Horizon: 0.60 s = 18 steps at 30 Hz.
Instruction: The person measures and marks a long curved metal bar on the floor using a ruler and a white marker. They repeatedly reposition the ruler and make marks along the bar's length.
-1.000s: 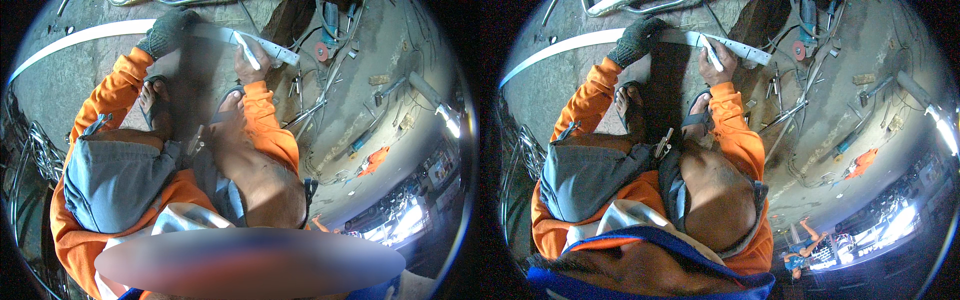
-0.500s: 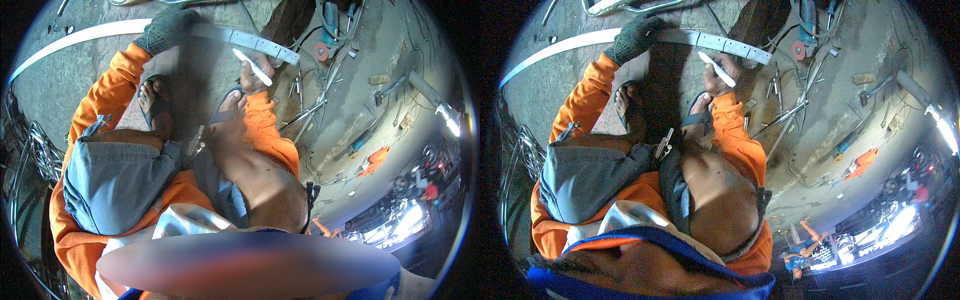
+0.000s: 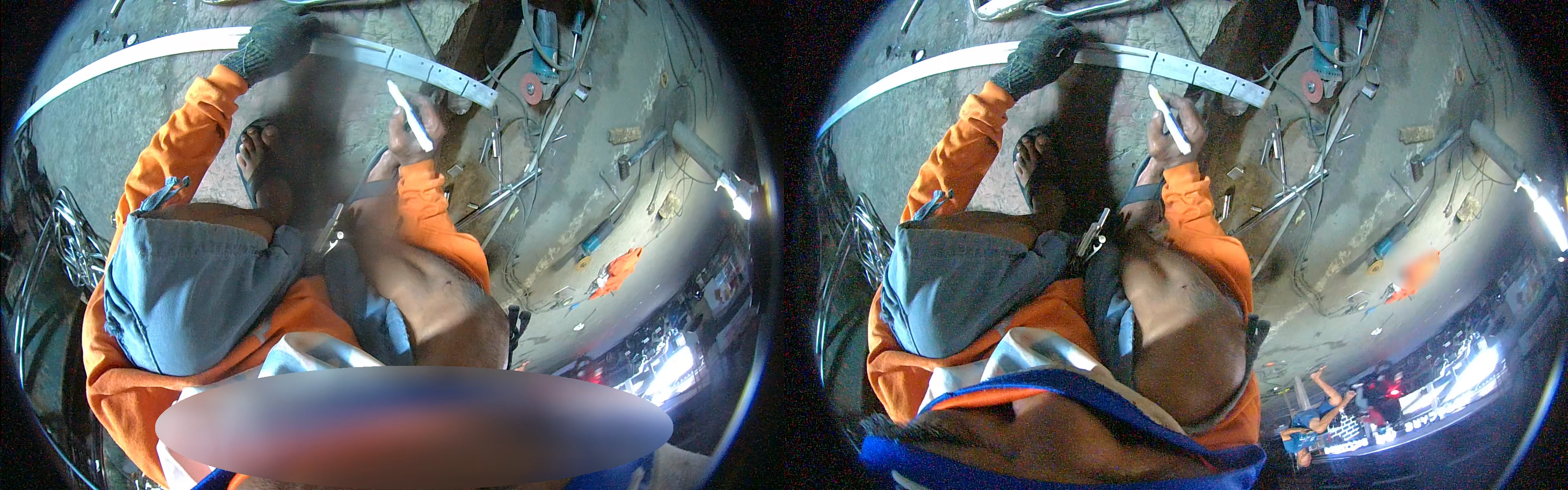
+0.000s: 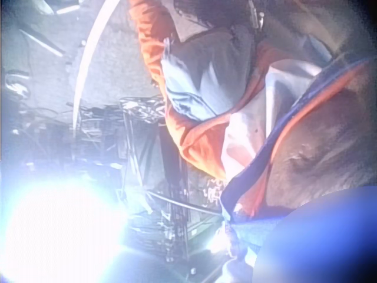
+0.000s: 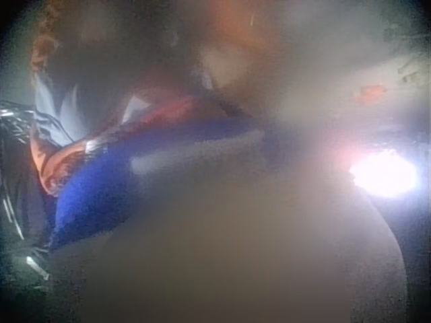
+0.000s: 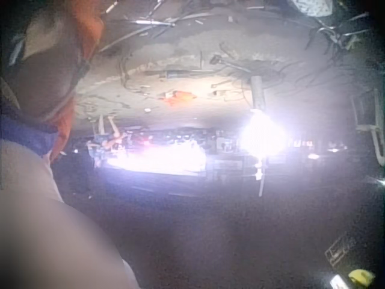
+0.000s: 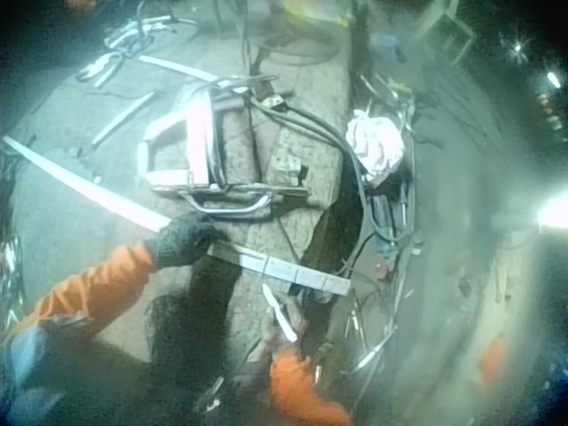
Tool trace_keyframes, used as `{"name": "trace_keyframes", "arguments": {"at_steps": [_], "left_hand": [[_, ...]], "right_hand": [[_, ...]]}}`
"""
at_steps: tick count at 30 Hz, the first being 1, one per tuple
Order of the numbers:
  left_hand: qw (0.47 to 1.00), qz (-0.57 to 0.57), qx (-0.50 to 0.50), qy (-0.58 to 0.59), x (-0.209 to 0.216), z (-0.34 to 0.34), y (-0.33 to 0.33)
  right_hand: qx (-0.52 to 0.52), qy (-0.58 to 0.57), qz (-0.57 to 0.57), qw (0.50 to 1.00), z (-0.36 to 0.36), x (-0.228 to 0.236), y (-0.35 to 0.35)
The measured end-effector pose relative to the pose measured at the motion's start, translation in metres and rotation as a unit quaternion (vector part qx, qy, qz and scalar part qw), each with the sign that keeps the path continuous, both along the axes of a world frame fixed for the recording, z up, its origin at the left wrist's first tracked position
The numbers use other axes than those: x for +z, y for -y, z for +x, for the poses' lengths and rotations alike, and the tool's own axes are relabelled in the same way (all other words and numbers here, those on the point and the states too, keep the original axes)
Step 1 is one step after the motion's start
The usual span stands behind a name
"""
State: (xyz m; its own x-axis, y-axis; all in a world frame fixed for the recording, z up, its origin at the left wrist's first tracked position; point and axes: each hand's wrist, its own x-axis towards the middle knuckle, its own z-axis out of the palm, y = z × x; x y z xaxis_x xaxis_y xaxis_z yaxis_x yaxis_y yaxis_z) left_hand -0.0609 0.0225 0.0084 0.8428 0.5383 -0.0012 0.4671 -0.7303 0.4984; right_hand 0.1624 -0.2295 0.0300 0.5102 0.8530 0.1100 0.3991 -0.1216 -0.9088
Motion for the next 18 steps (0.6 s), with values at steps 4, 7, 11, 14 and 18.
{"name": "trace_keyframes", "arguments": {"at_steps": [4,7,11,14,18], "left_hand": [[1.0,-0.009,0.016,-0.02,0.001,0.003,0.003],[0.998,0.018,-0.004,0.057,0.001,0.002,0.003],[0.998,-0.021,0.011,0.06,-0.003,-0.001,0.0],[0.997,-0.037,0.049,0.045,-0.006,-0.002,0.0],[0.997,-0.022,0.039,0.061,-0.007,-0.003,0.001]], "right_hand": [[0.019,0.022,0.029,0.999,0.008,-0.004,-0.032],[0.026,0.021,-0.016,0.999,0.012,-0.007,-0.04],[0.021,0.051,0.011,0.998,0.014,-0.014,-0.045],[0.021,0.054,0.012,0.998,0.014,-0.019,-0.048],[0.02,0.044,0.03,0.998,0.012,-0.025,-0.051]]}}
